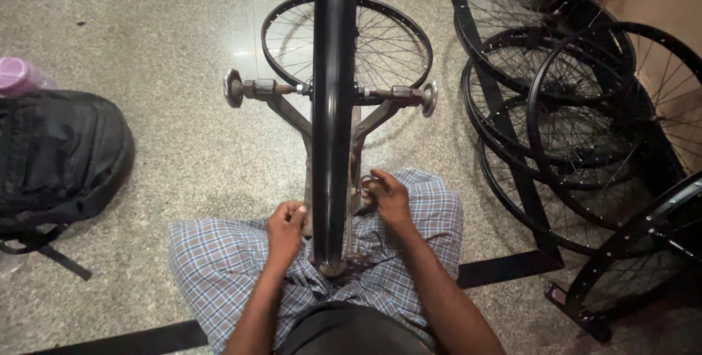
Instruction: The person sits on the floor and works on a bicycle wheel mounted on a truing stand. They use a tool to adjust the spokes and rotate the wheel to check alignment. The person removes the wheel from the stand, places it on the floor, and then picks up another wheel to mount on the stand for further adjustment.
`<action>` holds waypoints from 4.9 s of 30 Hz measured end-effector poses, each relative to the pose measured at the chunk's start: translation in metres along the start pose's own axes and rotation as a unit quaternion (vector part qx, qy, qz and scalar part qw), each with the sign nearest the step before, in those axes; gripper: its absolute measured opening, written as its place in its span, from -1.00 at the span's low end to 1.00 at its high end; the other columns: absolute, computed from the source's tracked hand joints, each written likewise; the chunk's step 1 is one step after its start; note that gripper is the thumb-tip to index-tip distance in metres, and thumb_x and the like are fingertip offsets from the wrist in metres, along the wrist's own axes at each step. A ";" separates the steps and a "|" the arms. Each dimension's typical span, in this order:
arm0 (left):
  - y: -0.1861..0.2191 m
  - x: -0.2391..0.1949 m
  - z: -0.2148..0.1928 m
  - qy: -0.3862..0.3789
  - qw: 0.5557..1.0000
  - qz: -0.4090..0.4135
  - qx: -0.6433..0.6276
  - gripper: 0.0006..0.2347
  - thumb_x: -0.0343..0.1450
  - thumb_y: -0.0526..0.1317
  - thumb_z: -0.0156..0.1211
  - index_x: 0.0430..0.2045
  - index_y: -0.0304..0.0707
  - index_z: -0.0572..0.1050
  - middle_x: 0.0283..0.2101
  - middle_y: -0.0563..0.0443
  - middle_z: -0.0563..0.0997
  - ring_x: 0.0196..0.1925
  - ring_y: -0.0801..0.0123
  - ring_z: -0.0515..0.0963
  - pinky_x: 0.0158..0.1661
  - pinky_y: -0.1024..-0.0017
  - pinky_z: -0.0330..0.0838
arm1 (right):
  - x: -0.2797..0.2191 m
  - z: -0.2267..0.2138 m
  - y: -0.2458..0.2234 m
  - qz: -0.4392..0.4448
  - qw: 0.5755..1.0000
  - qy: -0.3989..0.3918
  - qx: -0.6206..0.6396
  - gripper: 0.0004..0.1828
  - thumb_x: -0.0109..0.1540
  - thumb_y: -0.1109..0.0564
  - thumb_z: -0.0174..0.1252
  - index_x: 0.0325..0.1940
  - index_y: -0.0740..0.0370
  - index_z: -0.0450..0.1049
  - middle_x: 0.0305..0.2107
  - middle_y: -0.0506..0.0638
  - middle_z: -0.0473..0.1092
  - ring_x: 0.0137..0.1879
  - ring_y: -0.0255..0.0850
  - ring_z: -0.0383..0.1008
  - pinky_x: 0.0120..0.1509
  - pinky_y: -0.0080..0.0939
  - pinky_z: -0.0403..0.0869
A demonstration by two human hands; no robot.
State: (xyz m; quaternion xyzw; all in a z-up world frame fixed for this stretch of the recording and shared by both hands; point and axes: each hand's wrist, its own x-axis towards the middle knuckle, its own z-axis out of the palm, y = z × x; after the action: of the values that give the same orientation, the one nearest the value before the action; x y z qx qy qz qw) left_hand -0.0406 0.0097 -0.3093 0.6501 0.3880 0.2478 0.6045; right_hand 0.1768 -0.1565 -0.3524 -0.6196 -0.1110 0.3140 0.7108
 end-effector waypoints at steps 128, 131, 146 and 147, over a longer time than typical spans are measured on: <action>0.236 -0.028 0.006 0.014 0.972 0.205 -0.115 -0.61 0.52 -0.01 0.04 0.04 -0.38 0.51 0.18 -0.25 0.56 0.28 0.09 0.54 0.31 0.18 0.36 | 0.047 0.051 -0.334 -0.173 0.865 0.012 -0.471 -0.69 0.40 -0.01 0.03 -0.09 0.24 0.57 -0.46 0.10 0.43 -0.38 -0.11 0.43 -0.29 -0.03 0.39; 0.241 0.011 0.005 0.089 0.953 0.285 0.044 -0.61 0.45 -0.08 0.22 0.05 -0.39 0.46 0.18 -0.28 0.53 0.27 0.05 0.50 0.26 0.19 0.37 | 0.043 0.051 -0.296 -0.515 0.724 0.080 -0.451 -0.74 0.49 0.07 -0.06 -0.11 0.22 0.49 -0.39 0.11 0.42 -0.28 -0.05 0.45 -0.19 0.01 0.41; 0.252 0.167 -0.045 0.061 0.867 0.428 0.247 -0.80 0.57 -0.24 0.15 -0.43 -0.38 0.50 -0.39 -0.24 0.55 -0.33 -0.07 0.55 -0.27 0.14 0.42 | 0.047 0.050 -0.292 -0.557 0.662 0.074 -0.495 -0.74 0.43 0.03 0.06 -0.15 0.26 0.53 -0.40 0.09 0.47 -0.25 -0.06 0.47 -0.16 -0.02 0.39; 0.262 0.178 -0.050 0.026 0.877 0.374 0.301 -0.76 0.58 -0.18 0.14 -0.44 -0.37 0.54 -0.43 -0.24 0.57 -0.36 -0.06 0.56 -0.30 0.14 0.41 | 0.046 0.050 -0.287 -0.608 0.600 0.110 -0.508 -0.75 0.42 0.02 0.10 -0.17 0.25 0.52 -0.43 0.08 0.46 -0.28 -0.06 0.46 -0.20 0.02 0.36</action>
State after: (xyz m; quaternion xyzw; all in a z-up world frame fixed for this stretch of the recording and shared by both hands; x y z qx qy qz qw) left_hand 0.0760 0.1915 -0.0714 0.8906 0.1876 0.3433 0.2319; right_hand 0.2737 -0.0992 -0.0795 -0.6998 -0.5249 -0.3686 0.3145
